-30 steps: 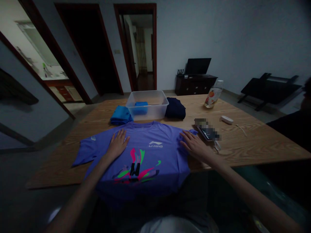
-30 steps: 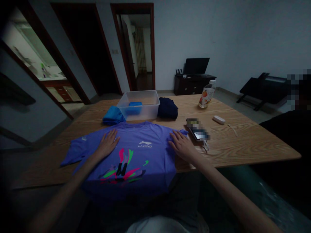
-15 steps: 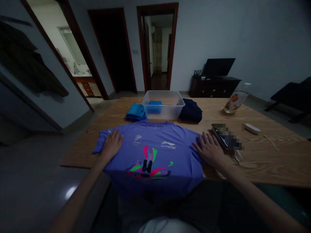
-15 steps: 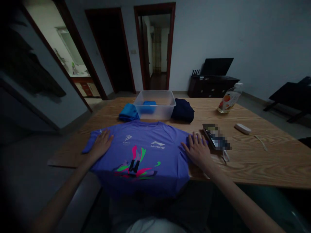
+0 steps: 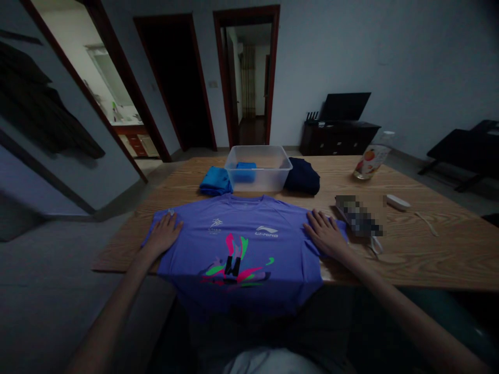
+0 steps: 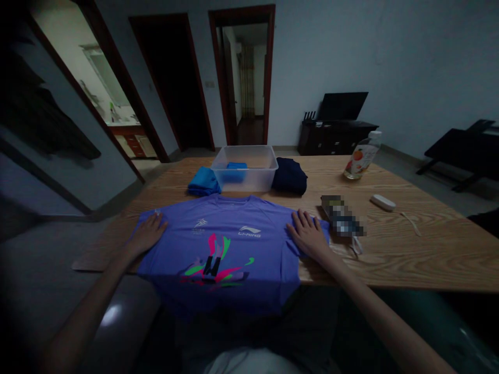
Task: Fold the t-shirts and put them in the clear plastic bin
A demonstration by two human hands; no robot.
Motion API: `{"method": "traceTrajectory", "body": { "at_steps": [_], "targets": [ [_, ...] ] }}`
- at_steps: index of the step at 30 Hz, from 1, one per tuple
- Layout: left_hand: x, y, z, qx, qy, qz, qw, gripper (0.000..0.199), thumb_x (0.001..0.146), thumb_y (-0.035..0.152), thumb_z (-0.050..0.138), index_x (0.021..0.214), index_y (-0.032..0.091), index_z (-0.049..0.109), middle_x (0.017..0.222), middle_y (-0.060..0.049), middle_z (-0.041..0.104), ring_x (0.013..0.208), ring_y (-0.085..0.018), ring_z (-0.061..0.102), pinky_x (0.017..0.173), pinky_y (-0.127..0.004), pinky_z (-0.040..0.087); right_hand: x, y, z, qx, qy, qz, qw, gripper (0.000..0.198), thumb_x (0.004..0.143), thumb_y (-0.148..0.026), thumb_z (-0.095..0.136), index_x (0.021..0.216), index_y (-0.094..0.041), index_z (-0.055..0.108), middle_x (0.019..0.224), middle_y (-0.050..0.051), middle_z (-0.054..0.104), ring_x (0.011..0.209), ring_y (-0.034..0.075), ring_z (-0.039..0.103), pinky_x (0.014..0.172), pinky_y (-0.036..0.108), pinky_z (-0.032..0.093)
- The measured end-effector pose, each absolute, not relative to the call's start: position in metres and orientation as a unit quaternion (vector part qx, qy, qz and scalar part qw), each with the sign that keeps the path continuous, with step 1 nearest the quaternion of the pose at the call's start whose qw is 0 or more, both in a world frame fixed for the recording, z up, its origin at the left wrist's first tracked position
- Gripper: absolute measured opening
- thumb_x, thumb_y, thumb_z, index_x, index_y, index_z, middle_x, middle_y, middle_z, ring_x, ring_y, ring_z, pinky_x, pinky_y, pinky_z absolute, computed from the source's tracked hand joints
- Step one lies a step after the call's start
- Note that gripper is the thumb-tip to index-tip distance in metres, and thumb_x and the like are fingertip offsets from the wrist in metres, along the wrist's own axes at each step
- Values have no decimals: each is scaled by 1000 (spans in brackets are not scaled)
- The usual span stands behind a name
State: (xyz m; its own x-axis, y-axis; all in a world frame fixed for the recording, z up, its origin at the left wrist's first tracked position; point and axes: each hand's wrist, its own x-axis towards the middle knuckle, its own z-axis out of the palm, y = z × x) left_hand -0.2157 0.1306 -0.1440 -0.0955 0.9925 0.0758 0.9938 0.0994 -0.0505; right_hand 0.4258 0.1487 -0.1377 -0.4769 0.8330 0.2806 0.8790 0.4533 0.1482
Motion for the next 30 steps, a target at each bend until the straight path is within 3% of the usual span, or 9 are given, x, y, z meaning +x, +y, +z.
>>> {"method": "traceTrajectory", "body": {
  "at_steps": [4, 7, 12, 16, 19, 22, 27, 30],
  "targets": [
    [-182, 155, -128, -694, -718, -3, 54, 69, 108, 44, 27, 160, 4, 45, 168, -22, 39, 160, -37, 30, 131, -59, 22, 398, 154, -126, -497, -851, -142, 87, 53, 113, -35, 28, 154, -9, 51, 166, 23, 39, 160, 37, 24, 128, 66, 22],
    [-150, 174, -120, -726, -684, -22, 69, 69, 110, 48, 25, 164, 9, 39, 171, -18, 35, 161, -34, 27, 132, -56, 19, 375, 163, -124, -479, -872, -74, 70, 59, 113, -39, 23, 159, -10, 47, 167, 19, 38, 160, 35, 27, 130, 59, 24],
    [-127, 185, -121, -731, -680, -17, 45, 68, 111, 47, 27, 167, 9, 34, 171, -19, 33, 161, -34, 29, 131, -54, 25, 371, 176, -133, -496, -864, -44, 72, 61, 114, -41, 22, 163, -12, 41, 170, 16, 35, 160, 35, 26, 129, 62, 23],
    [-107, 182, -116, -746, -663, -22, 62, 66, 111, 43, 27, 163, 4, 39, 170, -21, 34, 161, -35, 29, 132, -55, 22, 373, 187, -126, -504, -856, -51, 98, 54, 115, -39, 25, 157, -13, 49, 165, 14, 45, 154, 31, 38, 129, 54, 26],
    [-62, 178, -106, -794, -604, -45, 54, 63, 112, 41, 28, 163, 7, 41, 173, -18, 30, 162, -35, 25, 133, -54, 21, 357, 201, -113, -505, -851, -90, 114, 46, 116, -33, 30, 147, -14, 57, 153, 13, 57, 140, 27, 51, 124, 43, 33],
    [1, 174, -98, -845, -530, -59, 25, 60, 112, 39, 31, 164, 11, 41, 174, -16, 28, 163, -33, 23, 134, -55, 18, 339, 210, -104, -508, -848, -109, 105, 40, 114, -26, 34, 143, -14, 59, 144, 13, 62, 129, 26, 56, 115, 36, 39],
    [84, 180, -96, -885, -460, -48, -55, 59, 113, 40, 32, 167, 17, 34, 175, -17, 26, 162, -33, 26, 130, -55, 27, 352, 193, -93, -549, -819, -156, 54, 45, 103, -7, 39, 145, -6, 55, 139, 20, 61, 125, 34, 55, 105, 43, 39],
    [105, 201, -97, -878, -474, -49, -48, 60, 108, 21, 38, 167, 18, 34, 176, -17, 24, 160, -35, 29, 127, -54, 32, 383, 174, -84, -573, -799, -181, 5, 43, 99, -3, 41, 137, -3, 59, 126, 23, 65, 115, 37, 59, 98, 46, 39]
  ]
}}
